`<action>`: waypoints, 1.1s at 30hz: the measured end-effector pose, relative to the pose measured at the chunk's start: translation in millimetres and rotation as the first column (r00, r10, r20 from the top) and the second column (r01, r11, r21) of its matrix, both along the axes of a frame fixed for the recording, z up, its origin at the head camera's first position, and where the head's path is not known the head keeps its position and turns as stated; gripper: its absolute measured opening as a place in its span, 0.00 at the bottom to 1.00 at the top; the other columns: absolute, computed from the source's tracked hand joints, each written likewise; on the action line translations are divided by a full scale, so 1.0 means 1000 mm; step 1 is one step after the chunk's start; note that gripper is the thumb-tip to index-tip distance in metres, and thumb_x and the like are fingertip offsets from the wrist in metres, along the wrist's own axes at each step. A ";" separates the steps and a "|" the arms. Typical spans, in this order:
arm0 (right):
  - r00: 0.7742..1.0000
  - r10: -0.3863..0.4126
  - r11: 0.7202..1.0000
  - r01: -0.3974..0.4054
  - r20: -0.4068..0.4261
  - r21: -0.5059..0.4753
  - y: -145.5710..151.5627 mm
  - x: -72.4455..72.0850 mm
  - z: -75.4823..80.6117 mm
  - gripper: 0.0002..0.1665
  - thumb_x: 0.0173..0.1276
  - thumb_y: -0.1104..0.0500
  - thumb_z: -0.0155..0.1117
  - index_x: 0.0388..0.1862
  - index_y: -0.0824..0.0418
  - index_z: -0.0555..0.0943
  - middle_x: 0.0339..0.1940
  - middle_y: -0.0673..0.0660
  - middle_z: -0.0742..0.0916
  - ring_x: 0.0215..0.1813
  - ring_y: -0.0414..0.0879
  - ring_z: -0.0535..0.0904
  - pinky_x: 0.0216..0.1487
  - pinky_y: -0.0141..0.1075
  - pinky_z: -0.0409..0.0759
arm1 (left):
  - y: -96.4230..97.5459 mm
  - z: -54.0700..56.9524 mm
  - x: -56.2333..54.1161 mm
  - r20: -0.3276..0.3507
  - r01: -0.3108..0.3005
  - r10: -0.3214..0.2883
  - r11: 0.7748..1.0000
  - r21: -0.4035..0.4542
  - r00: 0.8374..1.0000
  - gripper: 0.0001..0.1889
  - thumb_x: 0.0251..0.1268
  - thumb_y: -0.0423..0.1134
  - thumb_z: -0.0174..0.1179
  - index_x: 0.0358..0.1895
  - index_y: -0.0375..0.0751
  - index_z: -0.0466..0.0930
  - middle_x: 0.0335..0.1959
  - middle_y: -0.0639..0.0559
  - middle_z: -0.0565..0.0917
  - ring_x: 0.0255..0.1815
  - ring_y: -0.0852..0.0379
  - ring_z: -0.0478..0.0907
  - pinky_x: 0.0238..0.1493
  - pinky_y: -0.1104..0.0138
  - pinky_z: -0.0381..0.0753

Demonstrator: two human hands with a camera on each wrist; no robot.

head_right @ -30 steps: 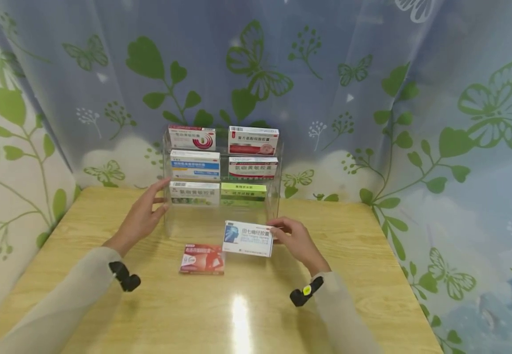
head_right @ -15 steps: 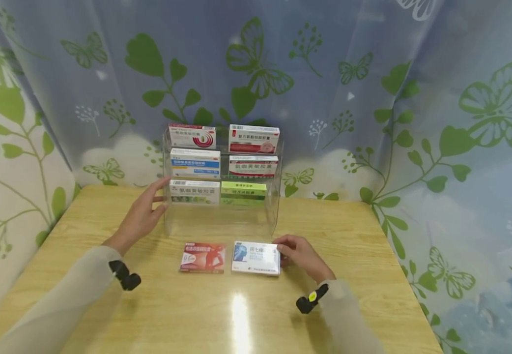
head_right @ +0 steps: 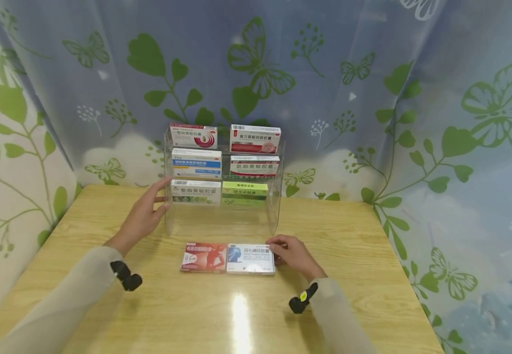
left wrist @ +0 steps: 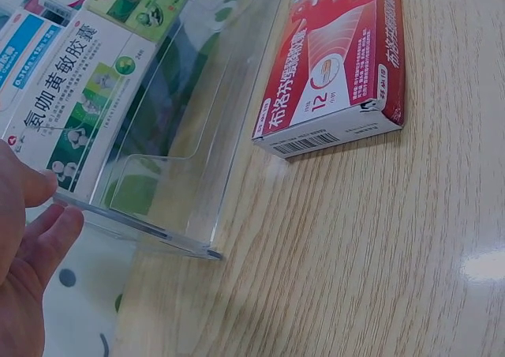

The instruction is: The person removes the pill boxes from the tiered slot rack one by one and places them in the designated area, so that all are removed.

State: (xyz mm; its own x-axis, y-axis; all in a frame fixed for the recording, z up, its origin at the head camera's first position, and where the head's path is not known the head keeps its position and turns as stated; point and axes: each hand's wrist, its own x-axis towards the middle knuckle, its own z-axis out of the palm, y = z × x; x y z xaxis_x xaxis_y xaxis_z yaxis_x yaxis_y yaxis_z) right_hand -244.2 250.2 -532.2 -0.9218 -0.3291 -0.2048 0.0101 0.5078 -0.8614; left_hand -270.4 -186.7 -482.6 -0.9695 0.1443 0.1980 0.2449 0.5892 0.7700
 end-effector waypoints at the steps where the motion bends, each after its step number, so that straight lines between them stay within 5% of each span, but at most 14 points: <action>1: 1.000 0.000 1.000 0.000 0.002 -0.004 -0.001 0.000 0.000 0.17 0.86 0.63 0.59 0.65 0.69 0.84 0.62 0.68 0.88 0.49 0.47 0.88 0.48 0.41 0.95 | 0.000 0.000 0.000 0.000 0.000 0.000 1.000 0.001 1.000 0.41 0.85 0.27 0.54 0.91 0.59 0.50 0.91 0.42 0.56 0.75 0.30 0.76 0.68 0.37 0.86; 7: 1.000 -0.025 0.999 0.025 -0.008 -0.022 -0.003 0.002 0.003 0.18 0.86 0.62 0.60 0.66 0.71 0.83 0.61 0.70 0.88 0.48 0.48 0.89 0.49 0.43 0.95 | -0.001 -0.001 -0.001 -0.007 -0.001 0.001 1.000 -0.007 1.000 0.41 0.85 0.27 0.54 0.91 0.59 0.50 0.91 0.42 0.56 0.74 0.30 0.77 0.67 0.37 0.86; 11: 0.994 -0.108 0.992 0.106 -0.033 -0.067 -0.002 -0.001 0.010 0.21 0.87 0.58 0.60 0.70 0.69 0.81 0.64 0.69 0.87 0.53 0.52 0.90 0.56 0.44 0.94 | -0.001 0.000 -0.001 -0.006 -0.004 0.003 1.000 -0.012 1.000 0.41 0.84 0.27 0.54 0.91 0.58 0.50 0.91 0.42 0.56 0.74 0.30 0.77 0.67 0.37 0.86; 19: 0.972 -0.152 0.972 0.114 -0.178 -0.204 -0.005 -0.023 0.045 0.23 0.88 0.58 0.59 0.73 0.70 0.78 0.69 0.73 0.84 0.67 0.69 0.83 0.64 0.41 0.91 | 0.000 0.001 0.001 0.003 -0.002 0.002 1.000 -0.020 1.000 0.42 0.85 0.27 0.55 0.91 0.60 0.49 0.91 0.42 0.55 0.73 0.31 0.78 0.66 0.37 0.87; 26: 0.947 -0.167 0.980 0.129 -0.275 -0.150 -0.018 -0.036 0.079 0.23 0.87 0.54 0.60 0.73 0.62 0.80 0.73 0.65 0.83 0.73 0.63 0.81 0.77 0.55 0.82 | 0.001 0.002 0.002 -0.006 -0.001 0.001 1.000 -0.022 1.000 0.43 0.84 0.26 0.55 0.91 0.60 0.49 0.91 0.42 0.56 0.72 0.31 0.79 0.64 0.39 0.89; 33: 0.925 -0.132 0.989 0.100 -0.356 -0.108 -0.037 -0.048 0.097 0.25 0.87 0.56 0.60 0.78 0.57 0.78 0.82 0.60 0.77 0.83 0.60 0.70 0.83 0.64 0.72 | 0.001 0.001 0.002 -0.006 -0.008 0.008 1.000 -0.024 1.000 0.43 0.83 0.26 0.56 0.91 0.60 0.49 0.90 0.41 0.56 0.72 0.31 0.79 0.64 0.39 0.88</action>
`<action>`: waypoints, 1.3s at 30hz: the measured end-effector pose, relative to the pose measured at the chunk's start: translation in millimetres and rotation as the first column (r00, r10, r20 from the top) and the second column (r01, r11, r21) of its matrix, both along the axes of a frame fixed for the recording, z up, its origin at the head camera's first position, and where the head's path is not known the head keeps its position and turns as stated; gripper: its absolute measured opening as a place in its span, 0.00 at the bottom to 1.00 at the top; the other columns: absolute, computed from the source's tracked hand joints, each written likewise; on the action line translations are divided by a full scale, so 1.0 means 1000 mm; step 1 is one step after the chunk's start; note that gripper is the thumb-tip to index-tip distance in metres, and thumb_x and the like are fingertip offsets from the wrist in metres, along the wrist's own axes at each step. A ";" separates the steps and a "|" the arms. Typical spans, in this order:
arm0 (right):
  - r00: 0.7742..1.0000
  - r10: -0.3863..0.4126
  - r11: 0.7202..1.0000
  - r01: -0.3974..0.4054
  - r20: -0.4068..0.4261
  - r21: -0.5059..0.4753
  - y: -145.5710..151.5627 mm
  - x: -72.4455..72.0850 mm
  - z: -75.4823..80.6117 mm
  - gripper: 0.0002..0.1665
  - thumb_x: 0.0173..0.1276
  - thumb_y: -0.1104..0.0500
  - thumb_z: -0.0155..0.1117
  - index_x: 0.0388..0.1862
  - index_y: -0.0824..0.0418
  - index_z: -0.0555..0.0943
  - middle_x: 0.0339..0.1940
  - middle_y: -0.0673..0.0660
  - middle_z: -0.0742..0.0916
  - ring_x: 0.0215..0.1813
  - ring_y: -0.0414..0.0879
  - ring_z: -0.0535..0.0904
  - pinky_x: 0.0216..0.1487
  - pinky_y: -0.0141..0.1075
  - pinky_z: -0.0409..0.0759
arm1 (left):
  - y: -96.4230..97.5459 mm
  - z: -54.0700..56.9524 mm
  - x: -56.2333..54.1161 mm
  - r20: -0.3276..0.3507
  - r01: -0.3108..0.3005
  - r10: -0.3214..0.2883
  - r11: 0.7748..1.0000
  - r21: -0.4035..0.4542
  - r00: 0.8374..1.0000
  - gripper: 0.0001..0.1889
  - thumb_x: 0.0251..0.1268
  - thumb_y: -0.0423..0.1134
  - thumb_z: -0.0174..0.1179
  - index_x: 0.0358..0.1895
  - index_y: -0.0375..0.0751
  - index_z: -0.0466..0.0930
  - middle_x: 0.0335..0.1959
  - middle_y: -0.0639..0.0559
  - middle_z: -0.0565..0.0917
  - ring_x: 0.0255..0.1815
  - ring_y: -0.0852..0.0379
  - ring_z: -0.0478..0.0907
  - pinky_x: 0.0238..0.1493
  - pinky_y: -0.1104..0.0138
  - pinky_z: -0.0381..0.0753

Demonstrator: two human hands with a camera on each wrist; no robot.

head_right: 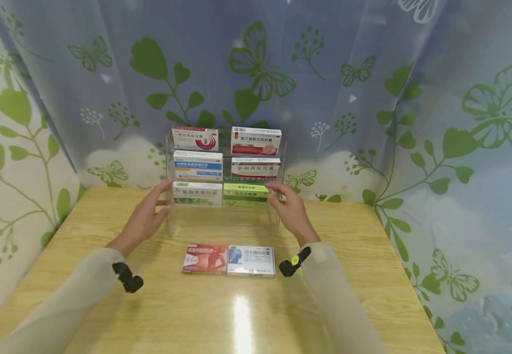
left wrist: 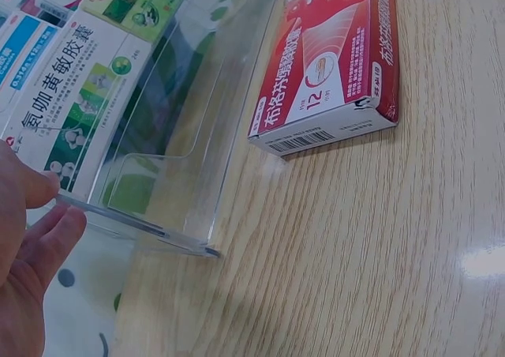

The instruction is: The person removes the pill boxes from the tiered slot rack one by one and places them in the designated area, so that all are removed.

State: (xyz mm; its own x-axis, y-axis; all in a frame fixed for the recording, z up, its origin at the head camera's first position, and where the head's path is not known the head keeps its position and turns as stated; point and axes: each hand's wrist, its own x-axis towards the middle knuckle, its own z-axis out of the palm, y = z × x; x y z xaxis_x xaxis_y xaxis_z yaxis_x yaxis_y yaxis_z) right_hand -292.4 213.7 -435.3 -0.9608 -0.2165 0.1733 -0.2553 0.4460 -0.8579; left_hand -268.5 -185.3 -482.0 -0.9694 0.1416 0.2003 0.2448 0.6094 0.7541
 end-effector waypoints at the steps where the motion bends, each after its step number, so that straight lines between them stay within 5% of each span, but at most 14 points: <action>1: 1.000 0.010 1.000 -0.010 -0.004 -0.006 -0.003 -0.002 0.001 0.25 0.87 0.57 0.60 0.78 0.58 0.78 0.83 0.60 0.75 0.84 0.61 0.69 0.83 0.63 0.72 | 0.000 -0.001 0.000 0.000 0.000 0.000 1.000 -0.003 1.000 0.43 0.83 0.26 0.56 0.91 0.60 0.49 0.90 0.41 0.56 0.72 0.31 0.80 0.64 0.39 0.89; 12: 0.997 0.068 0.997 -0.068 -0.035 0.027 -0.020 -0.015 0.007 0.25 0.86 0.66 0.58 0.78 0.64 0.77 0.80 0.64 0.76 0.84 0.63 0.69 0.83 0.57 0.75 | 0.001 -0.002 0.000 -0.002 0.003 -0.003 1.000 -0.012 1.000 0.44 0.83 0.26 0.56 0.91 0.60 0.49 0.90 0.42 0.56 0.71 0.32 0.80 0.63 0.40 0.89; 25: 0.994 0.003 0.960 0.027 -0.108 0.278 -0.026 -0.016 -0.001 0.21 0.82 0.66 0.65 0.70 0.59 0.84 0.68 0.62 0.83 0.70 0.60 0.82 0.72 0.52 0.86 | 0.002 -0.002 0.000 0.010 0.005 -0.005 1.000 -0.010 1.000 0.43 0.83 0.26 0.56 0.91 0.60 0.48 0.90 0.41 0.56 0.72 0.31 0.79 0.65 0.40 0.89; 31: 0.985 -0.029 0.979 0.062 -0.170 0.196 -0.025 -0.014 0.002 0.20 0.84 0.67 0.62 0.70 0.59 0.83 0.71 0.61 0.84 0.71 0.60 0.82 0.71 0.53 0.87 | 0.002 -0.003 0.000 0.011 0.012 -0.012 1.000 0.000 1.000 0.44 0.83 0.26 0.56 0.91 0.60 0.48 0.91 0.42 0.55 0.72 0.31 0.79 0.65 0.40 0.89; 39: 0.965 -0.046 0.994 0.070 -0.256 0.084 -0.010 -0.010 0.027 0.20 0.84 0.64 0.62 0.71 0.59 0.84 0.73 0.62 0.83 0.74 0.60 0.80 0.71 0.54 0.87 | 0.001 -0.001 0.000 0.006 -0.002 0.002 1.000 -0.007 1.000 0.44 0.83 0.25 0.56 0.91 0.59 0.48 0.90 0.41 0.55 0.72 0.31 0.79 0.65 0.40 0.89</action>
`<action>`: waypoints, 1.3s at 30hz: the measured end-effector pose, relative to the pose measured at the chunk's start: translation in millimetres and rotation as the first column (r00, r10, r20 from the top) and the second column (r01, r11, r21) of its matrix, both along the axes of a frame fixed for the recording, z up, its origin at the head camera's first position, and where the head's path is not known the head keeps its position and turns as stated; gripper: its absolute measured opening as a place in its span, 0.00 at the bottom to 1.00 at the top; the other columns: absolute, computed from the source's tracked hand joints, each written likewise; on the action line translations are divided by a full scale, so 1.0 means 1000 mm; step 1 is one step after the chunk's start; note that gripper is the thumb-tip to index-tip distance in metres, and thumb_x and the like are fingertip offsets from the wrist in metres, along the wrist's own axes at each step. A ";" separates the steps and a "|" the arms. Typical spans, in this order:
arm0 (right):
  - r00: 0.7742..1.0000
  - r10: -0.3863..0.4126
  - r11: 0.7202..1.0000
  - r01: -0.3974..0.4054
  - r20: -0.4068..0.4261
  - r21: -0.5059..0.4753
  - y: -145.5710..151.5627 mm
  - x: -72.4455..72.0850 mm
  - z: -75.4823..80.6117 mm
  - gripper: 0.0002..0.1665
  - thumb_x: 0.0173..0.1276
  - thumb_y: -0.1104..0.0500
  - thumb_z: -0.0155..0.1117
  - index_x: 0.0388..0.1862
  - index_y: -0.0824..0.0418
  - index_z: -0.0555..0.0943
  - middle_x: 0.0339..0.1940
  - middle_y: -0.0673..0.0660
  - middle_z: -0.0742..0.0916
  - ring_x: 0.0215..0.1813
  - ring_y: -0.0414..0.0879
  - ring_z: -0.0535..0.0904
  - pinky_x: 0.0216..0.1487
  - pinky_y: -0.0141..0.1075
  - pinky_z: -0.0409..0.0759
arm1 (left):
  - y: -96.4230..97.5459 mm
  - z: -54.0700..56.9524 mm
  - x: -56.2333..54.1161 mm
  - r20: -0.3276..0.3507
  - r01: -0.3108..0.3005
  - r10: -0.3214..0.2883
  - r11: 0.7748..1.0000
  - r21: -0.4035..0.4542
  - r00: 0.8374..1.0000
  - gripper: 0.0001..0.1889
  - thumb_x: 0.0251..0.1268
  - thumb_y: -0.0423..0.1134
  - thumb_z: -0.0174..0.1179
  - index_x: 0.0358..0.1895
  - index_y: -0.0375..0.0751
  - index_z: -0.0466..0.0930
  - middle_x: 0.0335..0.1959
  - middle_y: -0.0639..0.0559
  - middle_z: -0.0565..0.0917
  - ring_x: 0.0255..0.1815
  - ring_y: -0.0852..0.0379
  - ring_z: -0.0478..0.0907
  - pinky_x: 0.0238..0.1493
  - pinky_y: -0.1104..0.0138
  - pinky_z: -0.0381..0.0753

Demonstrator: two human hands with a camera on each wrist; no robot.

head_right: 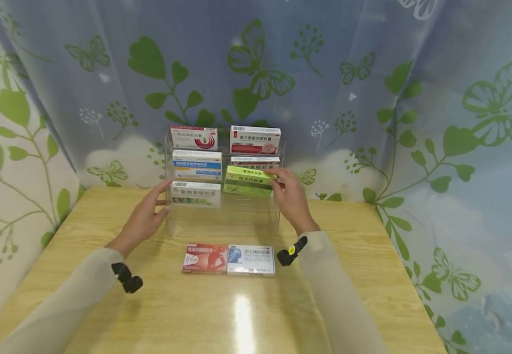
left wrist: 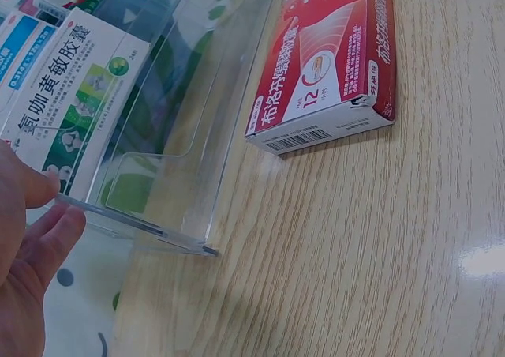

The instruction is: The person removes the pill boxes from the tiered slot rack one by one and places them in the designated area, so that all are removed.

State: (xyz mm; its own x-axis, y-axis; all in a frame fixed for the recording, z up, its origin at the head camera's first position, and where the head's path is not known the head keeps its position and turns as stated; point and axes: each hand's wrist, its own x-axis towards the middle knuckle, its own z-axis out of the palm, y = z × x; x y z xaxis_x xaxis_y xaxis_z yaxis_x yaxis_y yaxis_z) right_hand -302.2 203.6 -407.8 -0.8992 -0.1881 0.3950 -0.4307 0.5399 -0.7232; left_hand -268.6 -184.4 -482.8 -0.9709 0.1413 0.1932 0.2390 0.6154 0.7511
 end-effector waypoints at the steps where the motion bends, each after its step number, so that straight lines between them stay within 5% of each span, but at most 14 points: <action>1: 1.000 0.006 1.000 -0.006 -0.002 0.000 0.004 0.001 0.003 0.20 0.85 0.64 0.62 0.72 0.59 0.83 0.73 0.62 0.83 0.74 0.59 0.80 0.70 0.55 0.87 | 0.000 0.000 0.000 0.002 -0.002 0.002 1.000 0.002 1.000 0.44 0.83 0.25 0.56 0.91 0.59 0.48 0.90 0.40 0.55 0.72 0.31 0.79 0.65 0.40 0.88; 10: 0.991 -0.005 0.996 -0.008 0.131 0.093 0.064 0.025 0.010 0.23 0.89 0.54 0.57 0.76 0.56 0.81 0.77 0.61 0.80 0.77 0.61 0.74 0.76 0.66 0.78 | -0.003 0.001 0.001 -0.002 0.008 -0.008 1.000 -0.004 1.000 0.44 0.83 0.26 0.57 0.91 0.59 0.48 0.90 0.40 0.56 0.72 0.31 0.79 0.65 0.39 0.88; 22: 0.960 -0.026 0.972 -0.042 0.280 0.232 0.144 0.069 -0.031 0.24 0.90 0.55 0.53 0.77 0.62 0.79 0.75 0.69 0.80 0.66 0.66 0.83 0.67 0.66 0.84 | -0.002 0.003 0.001 0.001 0.018 -0.018 1.000 -0.008 1.000 0.45 0.82 0.24 0.56 0.91 0.59 0.47 0.91 0.41 0.55 0.73 0.31 0.79 0.64 0.39 0.88; 30: 0.895 0.090 0.971 -0.176 0.436 0.160 0.168 0.074 -0.062 0.23 0.90 0.60 0.52 0.75 0.68 0.78 0.76 0.74 0.79 0.69 0.69 0.81 0.62 0.52 0.91 | -0.004 0.000 0.000 -0.008 0.007 -0.008 1.000 -0.015 1.000 0.44 0.83 0.25 0.55 0.91 0.58 0.47 0.90 0.40 0.56 0.71 0.30 0.79 0.64 0.38 0.88; 35: 0.842 0.123 0.963 -0.229 0.525 0.141 0.173 0.073 -0.079 0.23 0.91 0.61 0.50 0.76 0.69 0.76 0.78 0.76 0.76 0.74 0.72 0.76 0.65 0.54 0.89 | -0.004 -0.002 -0.002 -0.009 0.012 -0.012 1.000 -0.001 1.000 0.44 0.82 0.24 0.55 0.91 0.59 0.48 0.90 0.40 0.56 0.72 0.30 0.79 0.64 0.39 0.88; 39: 0.836 0.114 0.968 -0.214 0.537 0.129 0.170 0.073 -0.091 0.23 0.90 0.63 0.50 0.76 0.70 0.77 0.76 0.75 0.78 0.73 0.70 0.78 0.65 0.52 0.90 | -0.004 -0.003 -0.001 -0.003 0.019 -0.019 1.000 0.010 1.000 0.44 0.82 0.24 0.55 0.91 0.59 0.48 0.91 0.41 0.55 0.73 0.30 0.78 0.65 0.39 0.88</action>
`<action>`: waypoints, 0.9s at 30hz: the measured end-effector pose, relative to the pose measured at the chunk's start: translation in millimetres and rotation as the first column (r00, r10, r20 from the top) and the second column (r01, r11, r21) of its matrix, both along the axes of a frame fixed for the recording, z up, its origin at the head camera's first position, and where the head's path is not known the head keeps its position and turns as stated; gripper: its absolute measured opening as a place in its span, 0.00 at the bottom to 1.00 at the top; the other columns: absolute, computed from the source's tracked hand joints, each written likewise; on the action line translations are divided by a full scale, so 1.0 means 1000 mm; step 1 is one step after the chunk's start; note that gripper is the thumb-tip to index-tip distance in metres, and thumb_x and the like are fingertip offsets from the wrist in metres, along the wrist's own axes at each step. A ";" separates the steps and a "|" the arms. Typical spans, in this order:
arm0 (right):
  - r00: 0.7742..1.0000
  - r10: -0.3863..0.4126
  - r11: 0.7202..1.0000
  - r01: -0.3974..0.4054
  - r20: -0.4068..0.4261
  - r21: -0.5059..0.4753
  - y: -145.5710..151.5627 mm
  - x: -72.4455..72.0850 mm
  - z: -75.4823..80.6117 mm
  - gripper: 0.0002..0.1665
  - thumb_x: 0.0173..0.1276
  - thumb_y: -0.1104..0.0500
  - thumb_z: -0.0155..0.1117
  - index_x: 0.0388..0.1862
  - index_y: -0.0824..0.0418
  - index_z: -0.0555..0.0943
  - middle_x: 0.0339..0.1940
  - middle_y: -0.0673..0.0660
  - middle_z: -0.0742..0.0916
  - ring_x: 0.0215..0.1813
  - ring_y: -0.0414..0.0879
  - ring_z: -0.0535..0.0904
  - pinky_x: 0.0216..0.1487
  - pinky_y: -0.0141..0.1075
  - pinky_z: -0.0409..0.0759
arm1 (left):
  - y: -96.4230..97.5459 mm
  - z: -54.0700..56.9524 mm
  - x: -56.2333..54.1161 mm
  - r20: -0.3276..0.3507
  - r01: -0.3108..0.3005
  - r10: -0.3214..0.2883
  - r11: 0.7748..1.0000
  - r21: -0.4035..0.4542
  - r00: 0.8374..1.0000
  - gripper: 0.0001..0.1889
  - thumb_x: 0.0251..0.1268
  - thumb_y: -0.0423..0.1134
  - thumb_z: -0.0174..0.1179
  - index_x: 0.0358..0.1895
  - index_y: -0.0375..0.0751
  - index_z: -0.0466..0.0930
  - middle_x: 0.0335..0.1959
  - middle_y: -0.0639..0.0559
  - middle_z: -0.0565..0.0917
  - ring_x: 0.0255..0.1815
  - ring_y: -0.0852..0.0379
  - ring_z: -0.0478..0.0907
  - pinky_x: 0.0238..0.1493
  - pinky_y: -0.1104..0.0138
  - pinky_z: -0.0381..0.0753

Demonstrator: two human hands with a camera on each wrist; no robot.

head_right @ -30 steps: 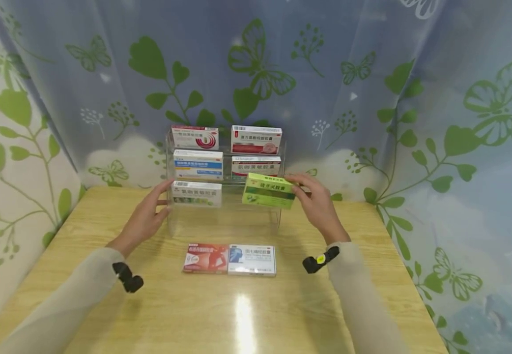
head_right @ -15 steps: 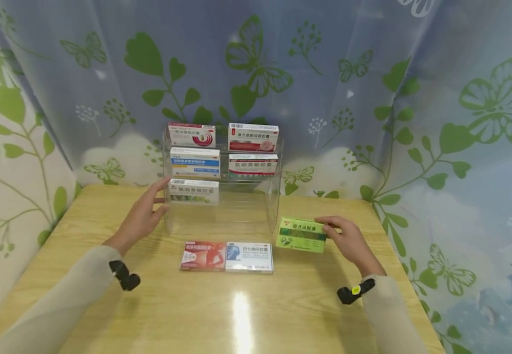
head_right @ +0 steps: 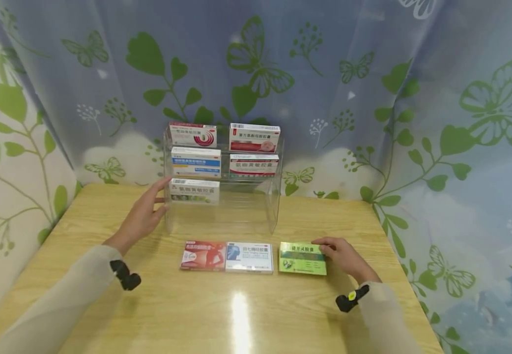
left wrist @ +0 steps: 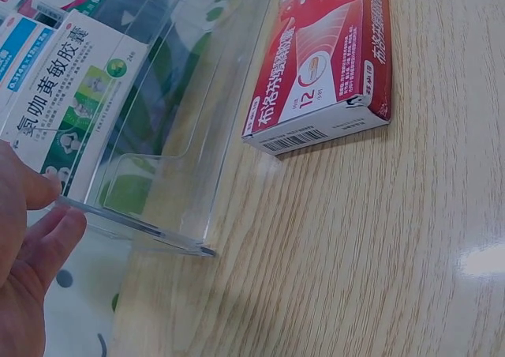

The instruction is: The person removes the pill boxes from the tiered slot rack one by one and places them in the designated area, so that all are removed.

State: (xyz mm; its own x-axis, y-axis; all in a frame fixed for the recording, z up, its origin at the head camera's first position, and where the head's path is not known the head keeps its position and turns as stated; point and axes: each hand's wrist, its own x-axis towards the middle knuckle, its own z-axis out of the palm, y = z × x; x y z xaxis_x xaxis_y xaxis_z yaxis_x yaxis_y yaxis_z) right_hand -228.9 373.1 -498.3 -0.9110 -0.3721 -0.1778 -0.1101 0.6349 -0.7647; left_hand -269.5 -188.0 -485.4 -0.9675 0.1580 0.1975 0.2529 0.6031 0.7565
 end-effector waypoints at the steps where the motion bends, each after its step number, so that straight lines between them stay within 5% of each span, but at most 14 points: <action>1: 1.000 -0.007 1.000 0.007 -0.012 -0.003 -0.001 0.000 -0.002 0.23 0.90 0.63 0.51 0.75 0.71 0.78 0.75 0.75 0.79 0.71 0.68 0.80 0.63 0.50 0.91 | 0.000 0.000 0.000 0.002 0.001 -0.001 1.000 0.003 1.000 0.45 0.82 0.24 0.55 0.91 0.60 0.47 0.91 0.41 0.55 0.73 0.30 0.78 0.65 0.39 0.88; 7: 0.996 -0.049 0.999 0.050 -0.074 0.014 -0.008 0.000 -0.014 0.21 0.87 0.62 0.58 0.72 0.70 0.81 0.70 0.72 0.84 0.64 0.62 0.85 0.54 0.34 0.88 | 0.002 0.000 0.001 0.004 0.000 0.000 1.000 0.005 1.000 0.45 0.82 0.23 0.55 0.91 0.61 0.47 0.91 0.41 0.54 0.73 0.30 0.78 0.66 0.39 0.87; 18: 0.990 -0.077 0.994 0.086 -0.121 0.069 -0.025 -0.001 -0.018 0.19 0.86 0.62 0.59 0.68 0.68 0.84 0.68 0.71 0.86 0.69 0.69 0.82 0.70 0.64 0.83 | 0.002 -0.001 0.002 0.008 0.000 0.000 1.000 0.005 1.000 0.44 0.82 0.24 0.55 0.91 0.58 0.47 0.91 0.40 0.54 0.73 0.29 0.78 0.66 0.38 0.87; 22: 0.988 -0.080 0.993 0.090 -0.135 0.069 -0.026 -0.001 -0.020 0.18 0.86 0.62 0.60 0.67 0.68 0.84 0.67 0.70 0.86 0.68 0.69 0.82 0.70 0.64 0.83 | 0.003 -0.001 0.002 0.002 0.004 -0.004 1.000 0.005 1.000 0.44 0.82 0.24 0.55 0.91 0.58 0.47 0.91 0.40 0.55 0.73 0.29 0.78 0.66 0.38 0.87; 27: 0.987 -0.093 0.992 0.102 -0.129 0.069 -0.027 -0.002 -0.020 0.18 0.86 0.61 0.61 0.66 0.68 0.85 0.67 0.69 0.87 0.67 0.66 0.84 0.62 0.49 0.89 | 0.002 -0.001 0.002 -0.008 0.006 -0.006 1.000 0.002 1.000 0.44 0.82 0.24 0.55 0.91 0.58 0.47 0.91 0.41 0.55 0.73 0.30 0.78 0.66 0.37 0.87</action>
